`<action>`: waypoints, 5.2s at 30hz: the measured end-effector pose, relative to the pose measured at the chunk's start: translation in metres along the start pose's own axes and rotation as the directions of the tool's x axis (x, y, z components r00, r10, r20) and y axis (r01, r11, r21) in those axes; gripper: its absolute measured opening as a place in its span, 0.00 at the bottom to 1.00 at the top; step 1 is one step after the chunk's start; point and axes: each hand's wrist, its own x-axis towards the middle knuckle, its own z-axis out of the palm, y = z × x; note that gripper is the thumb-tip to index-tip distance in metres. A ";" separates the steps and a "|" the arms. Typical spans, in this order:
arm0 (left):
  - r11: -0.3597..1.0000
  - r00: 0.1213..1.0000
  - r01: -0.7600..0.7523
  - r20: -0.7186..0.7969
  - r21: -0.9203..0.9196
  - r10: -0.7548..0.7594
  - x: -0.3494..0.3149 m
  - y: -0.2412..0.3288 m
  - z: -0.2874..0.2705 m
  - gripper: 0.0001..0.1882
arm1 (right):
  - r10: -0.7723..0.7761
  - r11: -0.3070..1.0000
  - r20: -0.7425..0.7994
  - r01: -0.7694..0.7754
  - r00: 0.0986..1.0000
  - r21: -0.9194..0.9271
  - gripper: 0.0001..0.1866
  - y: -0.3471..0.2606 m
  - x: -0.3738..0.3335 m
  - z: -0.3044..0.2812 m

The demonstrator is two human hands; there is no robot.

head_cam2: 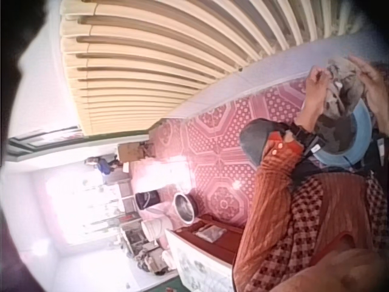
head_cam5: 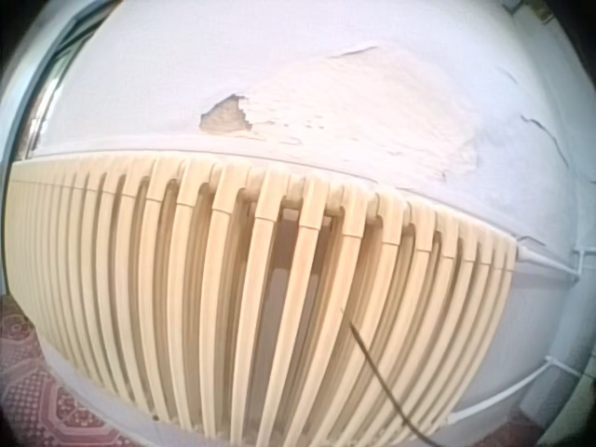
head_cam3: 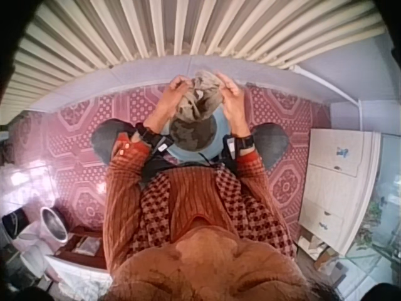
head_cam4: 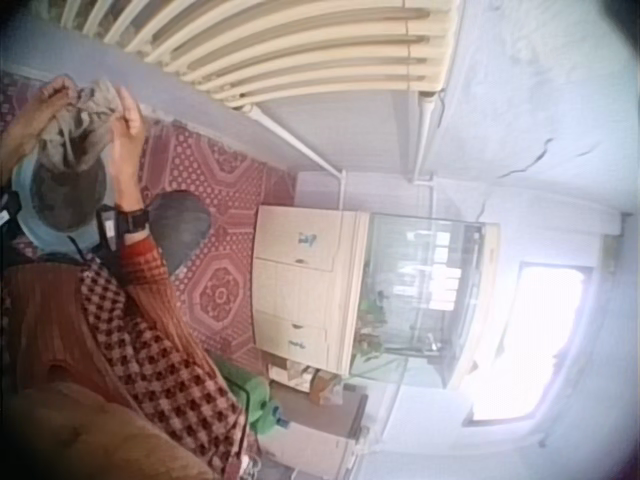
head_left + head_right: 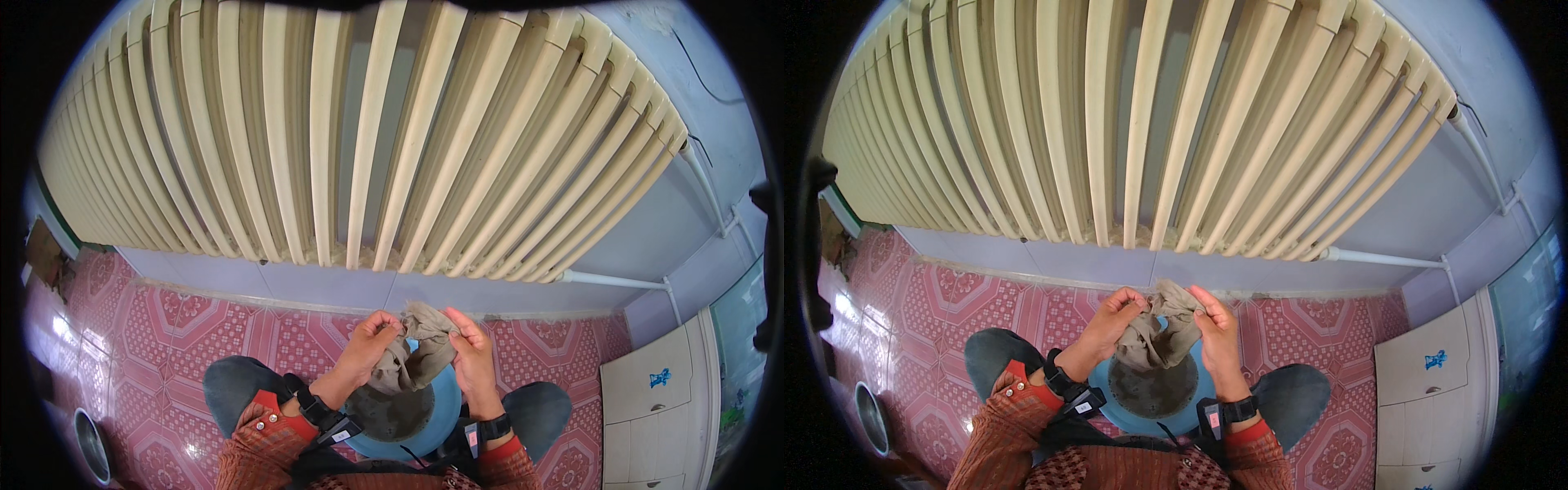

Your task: The person sits on the floor and wipes a wall-mounted radiator with a cloth. They repeatedly dip the cloth into a blue basin of water, wring it out, and wipe the radiator's vertical fins and horizontal bars. The person occasionally points at specific sections of the radiator while continuing to clean.

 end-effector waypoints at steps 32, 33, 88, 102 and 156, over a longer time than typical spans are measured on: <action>0.992 0.999 -0.033 -0.032 0.120 0.037 -0.003 0.019 0.006 0.10 | -0.053 0.686 0.236 0.208 0.970 -0.698 0.07 -0.003 0.002 0.006; 0.991 0.997 -0.052 -0.050 0.124 0.059 -0.003 0.017 0.006 0.11 | -0.070 0.763 0.216 0.192 0.974 -0.618 0.06 -0.001 0.001 0.004; 0.921 0.914 0.283 0.217 0.268 -0.344 -0.008 0.005 0.010 0.10 | -0.160 -0.180 0.308 0.279 0.938 -0.943 0.07 0.042 0.089 0.000; 0.935 0.912 0.269 0.249 0.232 -0.325 -0.010 0.005 0.009 0.09 | -0.132 -0.298 0.397 0.345 0.908 -0.890 0.10 0.027 0.118 -0.002; 0.943 0.917 0.284 0.237 0.175 -0.320 -0.008 0.001 0.007 0.07 | -0.142 0.063 0.239 0.250 0.960 -0.966 0.08 0.037 0.106 -0.004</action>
